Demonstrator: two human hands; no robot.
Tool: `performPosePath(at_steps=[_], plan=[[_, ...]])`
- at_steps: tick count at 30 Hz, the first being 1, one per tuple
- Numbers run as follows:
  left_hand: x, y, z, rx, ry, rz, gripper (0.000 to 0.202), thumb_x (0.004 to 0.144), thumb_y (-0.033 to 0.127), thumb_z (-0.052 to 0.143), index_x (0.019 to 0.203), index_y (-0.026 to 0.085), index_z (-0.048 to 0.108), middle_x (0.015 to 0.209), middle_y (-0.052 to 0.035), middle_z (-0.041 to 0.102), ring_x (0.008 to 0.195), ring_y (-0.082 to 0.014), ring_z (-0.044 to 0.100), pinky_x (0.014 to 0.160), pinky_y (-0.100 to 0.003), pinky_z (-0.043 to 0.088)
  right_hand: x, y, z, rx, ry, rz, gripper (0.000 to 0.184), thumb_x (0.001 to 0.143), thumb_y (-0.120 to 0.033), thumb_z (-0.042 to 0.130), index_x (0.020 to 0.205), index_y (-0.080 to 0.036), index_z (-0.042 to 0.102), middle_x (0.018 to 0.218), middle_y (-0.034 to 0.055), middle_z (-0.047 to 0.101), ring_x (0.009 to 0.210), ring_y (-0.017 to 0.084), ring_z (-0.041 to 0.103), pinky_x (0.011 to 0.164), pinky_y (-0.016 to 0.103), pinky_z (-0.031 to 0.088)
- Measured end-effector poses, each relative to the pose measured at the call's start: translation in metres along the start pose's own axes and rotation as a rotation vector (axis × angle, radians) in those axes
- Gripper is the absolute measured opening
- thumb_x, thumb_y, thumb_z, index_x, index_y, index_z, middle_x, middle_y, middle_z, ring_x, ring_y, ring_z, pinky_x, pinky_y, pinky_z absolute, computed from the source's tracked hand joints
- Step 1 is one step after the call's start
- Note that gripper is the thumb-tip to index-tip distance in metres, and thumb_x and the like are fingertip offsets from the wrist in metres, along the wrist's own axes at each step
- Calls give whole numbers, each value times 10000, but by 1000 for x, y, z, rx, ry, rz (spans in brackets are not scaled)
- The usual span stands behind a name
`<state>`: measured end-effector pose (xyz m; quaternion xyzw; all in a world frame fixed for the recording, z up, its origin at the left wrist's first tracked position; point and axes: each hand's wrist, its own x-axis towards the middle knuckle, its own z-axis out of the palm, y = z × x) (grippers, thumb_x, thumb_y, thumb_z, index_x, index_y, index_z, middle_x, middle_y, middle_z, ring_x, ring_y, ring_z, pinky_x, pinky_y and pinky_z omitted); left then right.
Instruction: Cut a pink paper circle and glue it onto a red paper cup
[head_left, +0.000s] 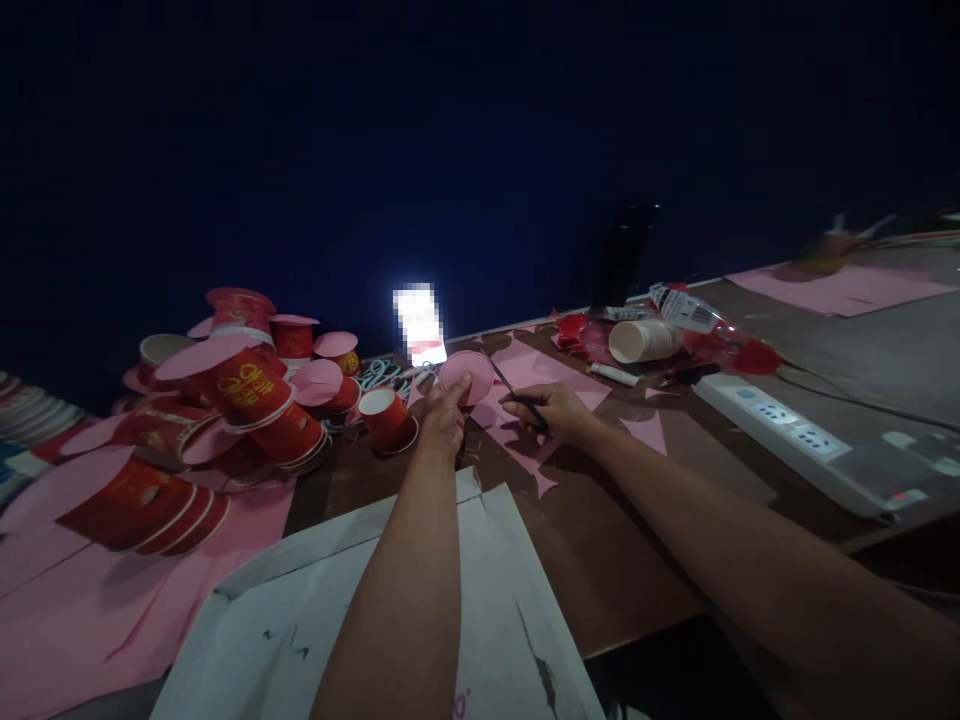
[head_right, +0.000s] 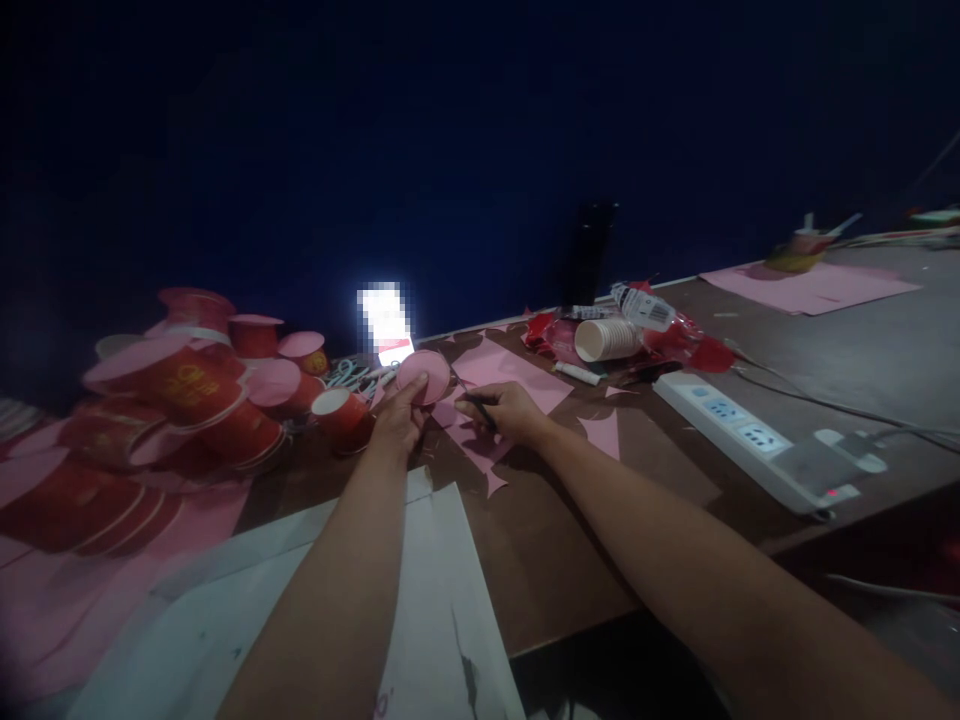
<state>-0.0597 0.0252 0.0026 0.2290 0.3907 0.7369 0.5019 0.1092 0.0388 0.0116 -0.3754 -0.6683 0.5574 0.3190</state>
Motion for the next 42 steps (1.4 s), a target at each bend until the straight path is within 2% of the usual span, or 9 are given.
performPosePath(at_steps=[5, 10, 16, 25, 36, 42], plan=[[0, 0, 0, 4, -22, -8, 333, 567, 217, 770, 856, 159, 615, 781, -23, 674, 749, -159, 648, 714, -283, 507, -1, -3, 1, -17, 15, 21, 421, 641, -453, 701, 907, -126, 704, 518, -29, 535, 441, 79, 473, 389, 178, 360], [0, 0, 0, -11, 20, 3, 328, 576, 176, 752, 874, 170, 615, 811, -11, 671, 751, -139, 638, 735, -280, 501, -1, -2, 0, -14, 6, 12, 449, 653, -446, 698, 964, -121, 697, 535, -26, 539, 446, 79, 476, 383, 176, 364], [0, 1, 0, -1, 42, -17, 361, 559, 181, 757, 890, 172, 613, 798, -5, 665, 697, -123, 624, 637, -235, 486, -1, -1, -1, -50, 4, -11, 417, 663, -449, 690, 926, -126, 705, 526, -26, 533, 438, 74, 468, 381, 172, 362], [1, 1, 0, 6, 40, -31, 359, 536, 211, 763, 859, 188, 608, 783, 4, 662, 715, -130, 622, 667, -251, 480, 0, -1, 0, -32, 26, -3, 488, 644, -467, 695, 975, -107, 700, 526, -22, 531, 427, 71, 452, 369, 178, 365], [3, -1, -3, 48, 52, -42, 450, 512, 226, 768, 930, 191, 603, 763, 9, 651, 623, -100, 597, 580, -210, 439, 4, 3, 0, -7, 116, 27, 482, 640, -478, 708, 960, -118, 695, 510, -20, 545, 406, 71, 458, 332, 167, 360], [0, 1, -1, 36, 74, -43, 449, 502, 207, 764, 919, 195, 598, 774, 15, 648, 639, -95, 591, 574, -200, 428, 3, 3, 0, 5, 101, 16, 474, 639, -473, 712, 950, -116, 694, 522, -20, 555, 413, 67, 468, 339, 160, 366]])
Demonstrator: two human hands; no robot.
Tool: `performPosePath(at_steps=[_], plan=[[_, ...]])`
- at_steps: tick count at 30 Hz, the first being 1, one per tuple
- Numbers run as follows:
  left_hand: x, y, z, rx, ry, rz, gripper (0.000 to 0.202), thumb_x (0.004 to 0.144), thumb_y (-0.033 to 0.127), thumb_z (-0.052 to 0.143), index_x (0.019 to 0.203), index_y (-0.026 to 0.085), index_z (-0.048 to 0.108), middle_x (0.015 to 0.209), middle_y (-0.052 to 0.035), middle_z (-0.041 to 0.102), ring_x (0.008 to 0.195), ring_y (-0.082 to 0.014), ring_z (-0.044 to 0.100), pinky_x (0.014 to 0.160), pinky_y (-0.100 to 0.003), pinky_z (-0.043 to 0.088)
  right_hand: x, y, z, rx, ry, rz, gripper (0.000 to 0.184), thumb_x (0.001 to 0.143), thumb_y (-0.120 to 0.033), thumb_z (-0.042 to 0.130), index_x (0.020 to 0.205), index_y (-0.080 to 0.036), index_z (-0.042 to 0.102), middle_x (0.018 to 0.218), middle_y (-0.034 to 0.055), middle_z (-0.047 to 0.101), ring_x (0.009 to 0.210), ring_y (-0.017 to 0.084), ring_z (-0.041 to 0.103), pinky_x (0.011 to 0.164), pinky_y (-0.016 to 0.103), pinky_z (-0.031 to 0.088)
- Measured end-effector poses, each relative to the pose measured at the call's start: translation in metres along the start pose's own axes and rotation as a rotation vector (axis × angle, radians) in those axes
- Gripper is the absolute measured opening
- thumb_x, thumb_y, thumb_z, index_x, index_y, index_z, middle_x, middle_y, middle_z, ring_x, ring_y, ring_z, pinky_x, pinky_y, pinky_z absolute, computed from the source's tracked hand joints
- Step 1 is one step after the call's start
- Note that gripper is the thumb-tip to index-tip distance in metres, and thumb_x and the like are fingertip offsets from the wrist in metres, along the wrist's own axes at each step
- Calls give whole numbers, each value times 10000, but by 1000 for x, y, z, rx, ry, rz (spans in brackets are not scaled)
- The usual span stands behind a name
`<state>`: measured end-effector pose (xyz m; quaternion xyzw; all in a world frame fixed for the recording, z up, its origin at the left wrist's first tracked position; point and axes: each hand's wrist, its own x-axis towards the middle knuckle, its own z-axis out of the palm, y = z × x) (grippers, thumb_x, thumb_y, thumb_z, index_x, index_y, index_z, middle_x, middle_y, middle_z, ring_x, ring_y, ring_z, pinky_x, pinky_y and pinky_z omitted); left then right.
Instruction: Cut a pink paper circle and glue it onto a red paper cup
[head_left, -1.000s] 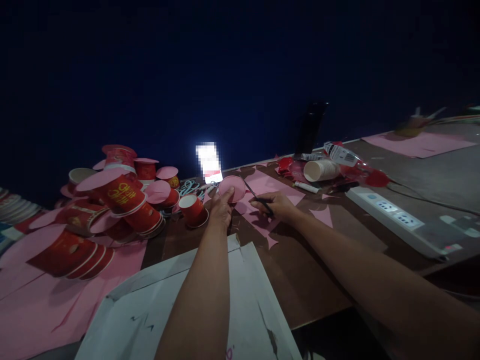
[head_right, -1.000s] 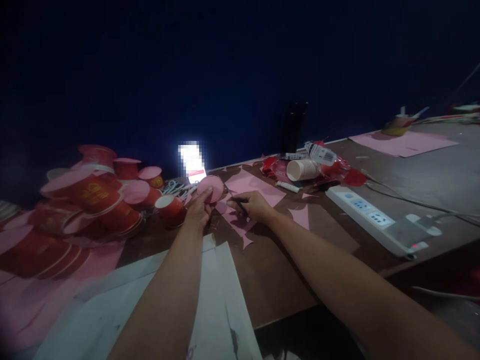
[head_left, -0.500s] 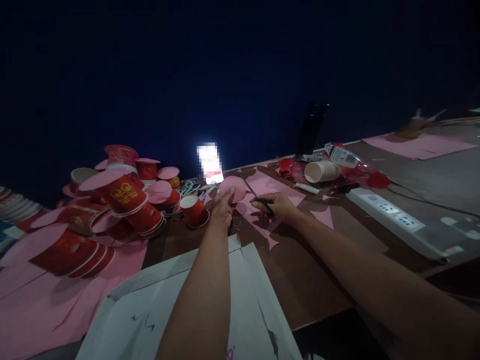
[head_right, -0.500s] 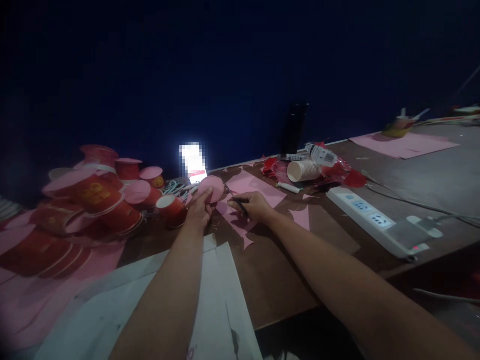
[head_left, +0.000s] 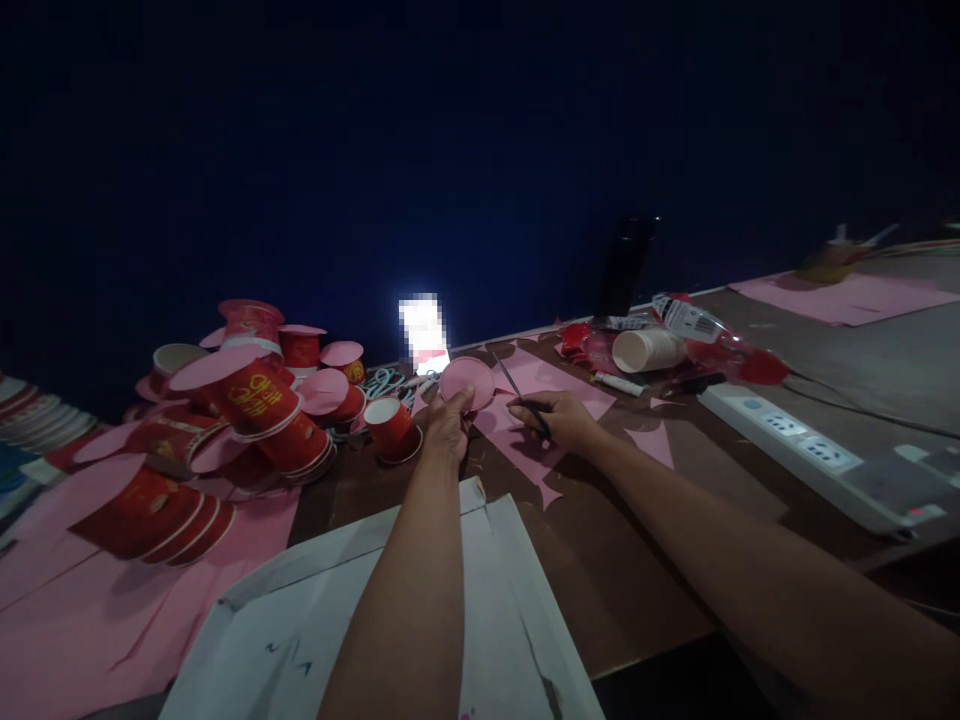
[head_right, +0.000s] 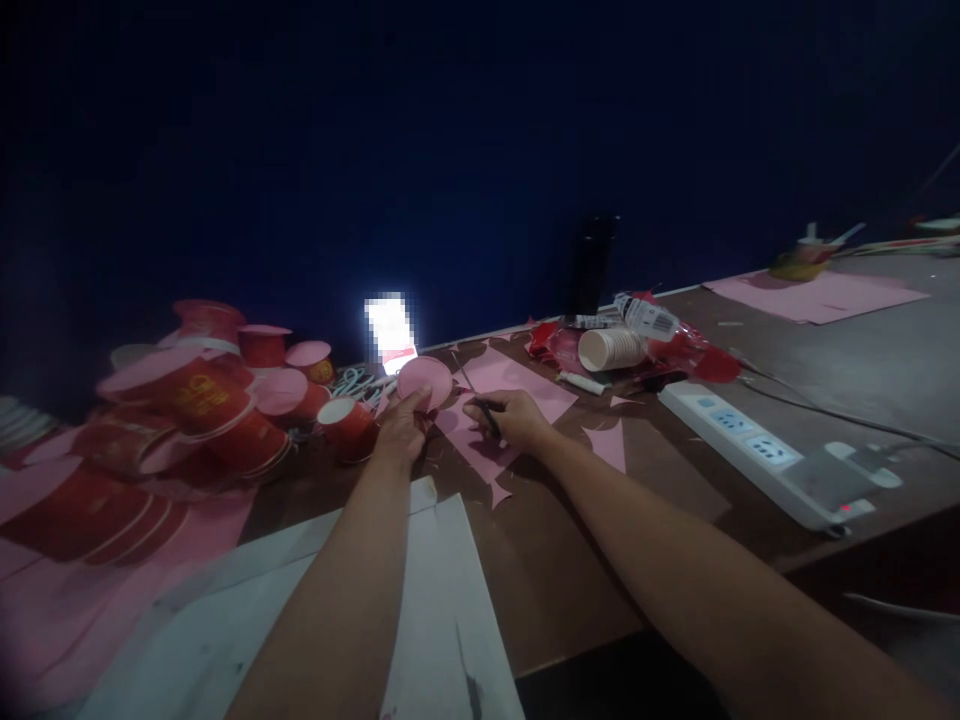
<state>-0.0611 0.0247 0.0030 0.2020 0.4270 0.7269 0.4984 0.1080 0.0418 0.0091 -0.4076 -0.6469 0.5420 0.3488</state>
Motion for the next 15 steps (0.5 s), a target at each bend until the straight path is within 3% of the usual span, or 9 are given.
performPosePath(at_steps=[15], plan=[[2, 0, 1, -52, -12, 2, 460, 511, 195, 779, 933, 198, 596, 785, 18, 658, 680, -109, 614, 654, -233, 469, 0, 4, 0, -11, -77, -34, 448, 674, -476, 682, 937, -114, 692, 537, -6, 574, 442, 79, 491, 389, 179, 376]])
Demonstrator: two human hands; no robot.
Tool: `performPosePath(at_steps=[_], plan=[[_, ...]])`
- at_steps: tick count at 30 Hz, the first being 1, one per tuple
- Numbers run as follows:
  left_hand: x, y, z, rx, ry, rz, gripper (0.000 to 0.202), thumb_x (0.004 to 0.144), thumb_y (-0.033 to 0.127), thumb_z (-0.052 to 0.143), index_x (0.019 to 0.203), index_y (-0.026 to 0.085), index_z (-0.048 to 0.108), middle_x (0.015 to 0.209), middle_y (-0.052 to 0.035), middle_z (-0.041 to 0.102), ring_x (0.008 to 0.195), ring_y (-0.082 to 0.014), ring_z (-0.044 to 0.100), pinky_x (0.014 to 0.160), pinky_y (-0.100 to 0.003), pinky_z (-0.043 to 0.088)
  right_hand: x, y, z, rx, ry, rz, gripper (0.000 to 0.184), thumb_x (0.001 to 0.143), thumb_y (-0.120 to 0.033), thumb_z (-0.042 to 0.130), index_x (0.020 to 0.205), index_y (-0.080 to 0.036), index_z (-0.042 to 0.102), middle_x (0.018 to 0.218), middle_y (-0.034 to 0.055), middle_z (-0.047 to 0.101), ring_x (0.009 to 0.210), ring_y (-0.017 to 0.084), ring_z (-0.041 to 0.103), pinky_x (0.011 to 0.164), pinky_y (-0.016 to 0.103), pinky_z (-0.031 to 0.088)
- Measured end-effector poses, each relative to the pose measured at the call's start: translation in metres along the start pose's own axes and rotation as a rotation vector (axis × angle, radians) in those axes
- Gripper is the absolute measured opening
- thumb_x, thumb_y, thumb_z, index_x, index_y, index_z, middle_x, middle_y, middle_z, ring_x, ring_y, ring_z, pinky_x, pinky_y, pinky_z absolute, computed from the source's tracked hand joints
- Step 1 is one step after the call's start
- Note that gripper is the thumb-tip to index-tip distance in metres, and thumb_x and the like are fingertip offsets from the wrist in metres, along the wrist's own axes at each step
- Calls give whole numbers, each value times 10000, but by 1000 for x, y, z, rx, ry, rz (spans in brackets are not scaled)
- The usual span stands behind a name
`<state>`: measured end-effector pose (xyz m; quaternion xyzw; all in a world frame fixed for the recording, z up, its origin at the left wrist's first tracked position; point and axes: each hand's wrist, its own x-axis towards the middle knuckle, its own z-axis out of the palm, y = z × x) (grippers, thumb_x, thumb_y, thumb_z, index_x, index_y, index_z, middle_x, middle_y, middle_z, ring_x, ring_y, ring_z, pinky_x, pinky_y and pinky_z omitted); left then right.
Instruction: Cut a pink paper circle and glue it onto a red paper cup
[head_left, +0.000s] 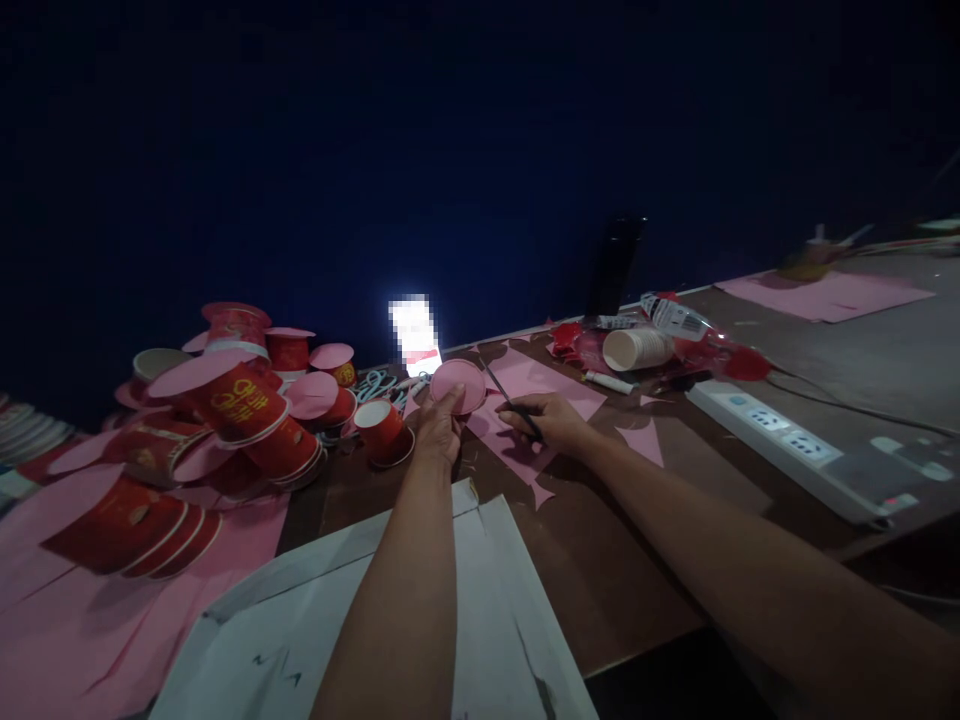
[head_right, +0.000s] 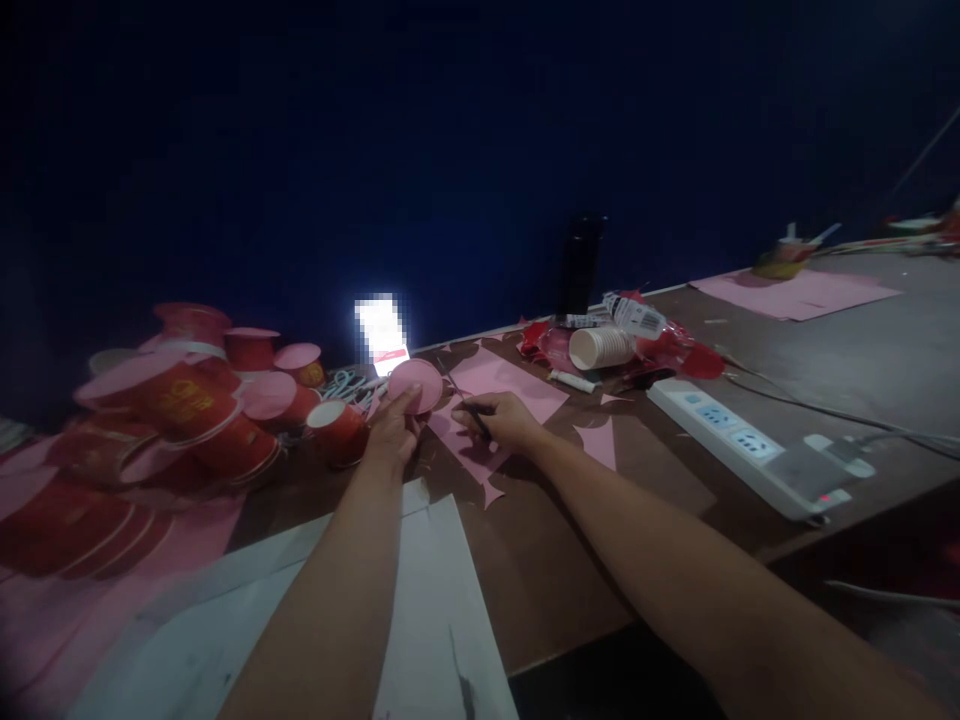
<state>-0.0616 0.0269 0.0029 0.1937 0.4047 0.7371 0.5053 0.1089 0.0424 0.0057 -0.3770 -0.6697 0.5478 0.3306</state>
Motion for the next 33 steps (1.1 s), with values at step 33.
performPosePath(at_steps=[33], plan=[[-5, 6, -5, 154, -170, -58, 390, 538, 201, 800, 888, 158, 636, 736, -4, 671, 641, -127, 629, 665, -278, 554, -6, -10, -2, -7, -17, -3, 446, 654, -448, 690, 946, -112, 699, 520, -19, 560, 425, 74, 463, 398, 182, 319]])
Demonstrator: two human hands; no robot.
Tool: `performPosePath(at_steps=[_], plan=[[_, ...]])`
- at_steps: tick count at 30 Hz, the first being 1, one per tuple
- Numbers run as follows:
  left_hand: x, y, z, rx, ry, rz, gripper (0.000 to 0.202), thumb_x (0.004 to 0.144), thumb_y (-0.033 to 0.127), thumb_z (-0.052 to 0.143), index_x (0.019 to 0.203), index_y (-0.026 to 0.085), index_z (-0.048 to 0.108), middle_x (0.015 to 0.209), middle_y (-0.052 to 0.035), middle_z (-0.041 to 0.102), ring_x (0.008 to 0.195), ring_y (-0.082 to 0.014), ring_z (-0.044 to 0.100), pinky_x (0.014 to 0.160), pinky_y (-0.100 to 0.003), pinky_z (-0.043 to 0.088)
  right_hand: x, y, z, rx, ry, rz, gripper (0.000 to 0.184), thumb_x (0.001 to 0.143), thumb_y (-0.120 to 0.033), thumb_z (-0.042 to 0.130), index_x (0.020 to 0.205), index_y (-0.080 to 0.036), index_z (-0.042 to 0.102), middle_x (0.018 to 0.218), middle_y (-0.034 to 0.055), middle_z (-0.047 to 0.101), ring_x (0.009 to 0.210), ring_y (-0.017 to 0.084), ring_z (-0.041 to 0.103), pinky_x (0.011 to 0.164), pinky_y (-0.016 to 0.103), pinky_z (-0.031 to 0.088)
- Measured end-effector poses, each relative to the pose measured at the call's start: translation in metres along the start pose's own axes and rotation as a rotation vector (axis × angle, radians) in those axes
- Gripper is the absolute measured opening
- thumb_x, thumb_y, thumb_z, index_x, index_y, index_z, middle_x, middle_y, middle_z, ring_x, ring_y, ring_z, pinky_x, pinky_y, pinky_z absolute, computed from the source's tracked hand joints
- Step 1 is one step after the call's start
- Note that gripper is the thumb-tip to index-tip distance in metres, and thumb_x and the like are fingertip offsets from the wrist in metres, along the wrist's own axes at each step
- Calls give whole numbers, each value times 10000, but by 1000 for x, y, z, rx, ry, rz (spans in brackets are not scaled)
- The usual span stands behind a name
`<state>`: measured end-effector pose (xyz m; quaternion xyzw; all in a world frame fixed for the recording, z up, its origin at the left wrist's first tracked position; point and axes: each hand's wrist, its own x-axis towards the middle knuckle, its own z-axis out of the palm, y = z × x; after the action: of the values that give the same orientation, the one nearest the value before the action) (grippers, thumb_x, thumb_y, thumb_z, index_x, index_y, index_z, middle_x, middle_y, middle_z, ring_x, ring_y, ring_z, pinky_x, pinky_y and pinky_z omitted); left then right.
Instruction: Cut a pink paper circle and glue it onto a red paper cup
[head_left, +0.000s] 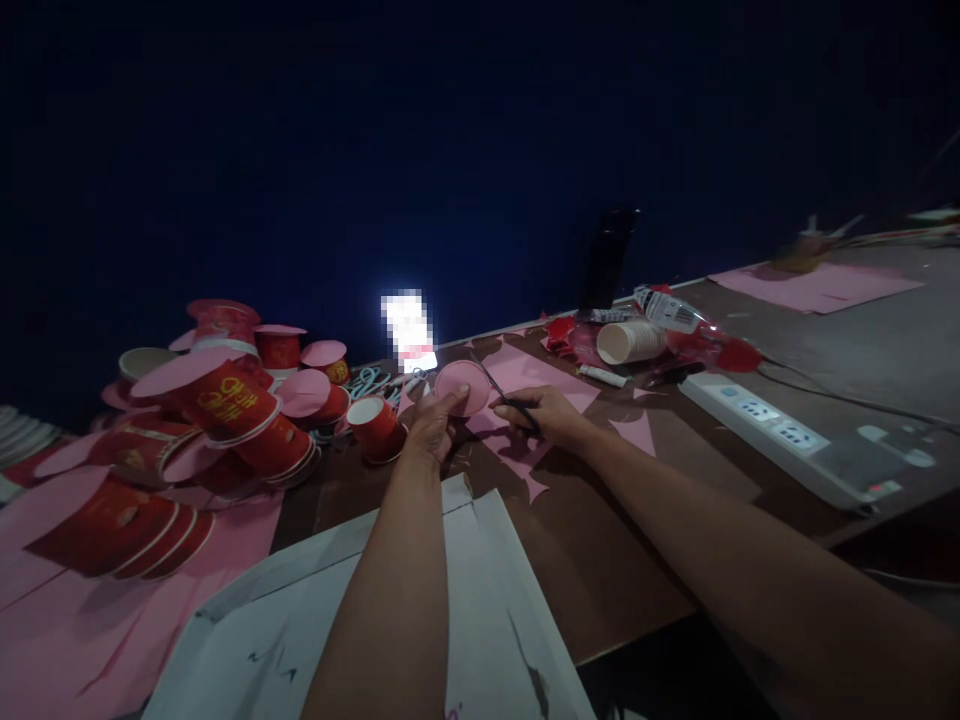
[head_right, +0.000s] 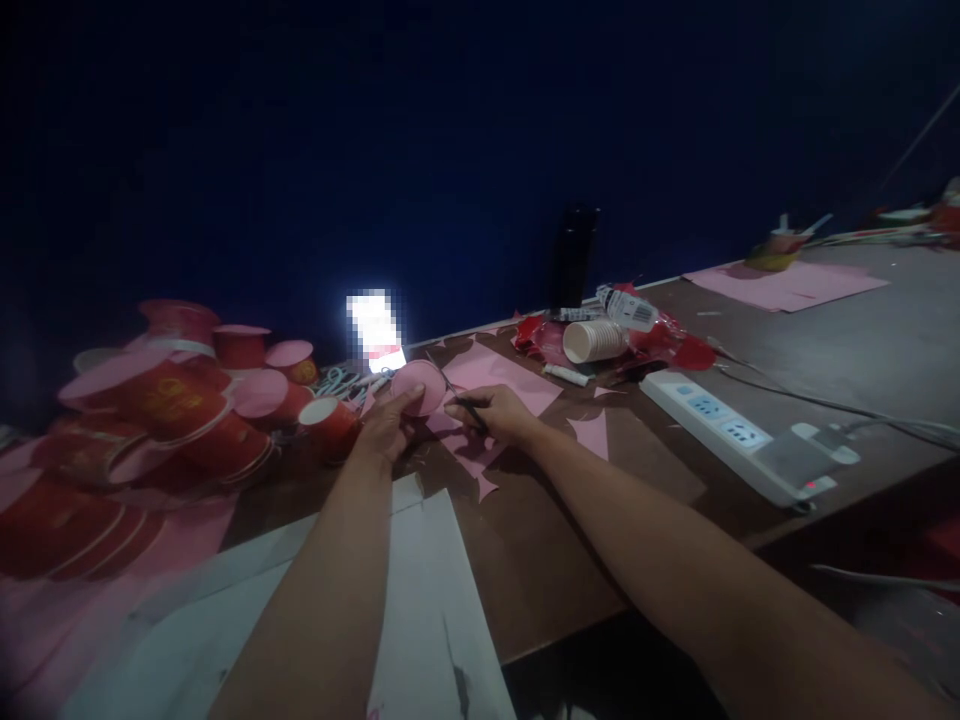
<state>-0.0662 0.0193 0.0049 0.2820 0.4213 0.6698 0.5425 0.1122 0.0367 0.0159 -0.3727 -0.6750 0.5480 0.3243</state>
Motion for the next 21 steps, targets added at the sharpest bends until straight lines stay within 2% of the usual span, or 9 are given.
performPosePath(at_steps=[7, 14, 21], plan=[[3, -1, -3, -2, -13, 7, 394, 550, 209, 792, 907, 155, 634, 778, -22, 679, 672, -145, 636, 651, -289, 554, -1, -2, 0, 24, -1, -2, 479, 640, -437, 704, 992, -112, 693, 571, -7, 574, 460, 80, 484, 409, 182, 319], [0, 0, -1, -20, -38, 18, 406, 559, 203, 782, 932, 157, 628, 787, -35, 683, 735, -182, 656, 712, -332, 550, -1, -3, 0, 17, 7, 0, 483, 643, -450, 696, 981, -105, 697, 543, -10, 565, 452, 79, 461, 418, 190, 318], [0, 0, -1, -32, -38, 32, 373, 569, 201, 777, 910, 151, 633, 768, -26, 679, 717, -170, 653, 705, -321, 550, 0, -2, -1, 8, -15, -16, 482, 649, -439, 696, 994, -103, 696, 547, -13, 572, 457, 74, 446, 424, 190, 314]])
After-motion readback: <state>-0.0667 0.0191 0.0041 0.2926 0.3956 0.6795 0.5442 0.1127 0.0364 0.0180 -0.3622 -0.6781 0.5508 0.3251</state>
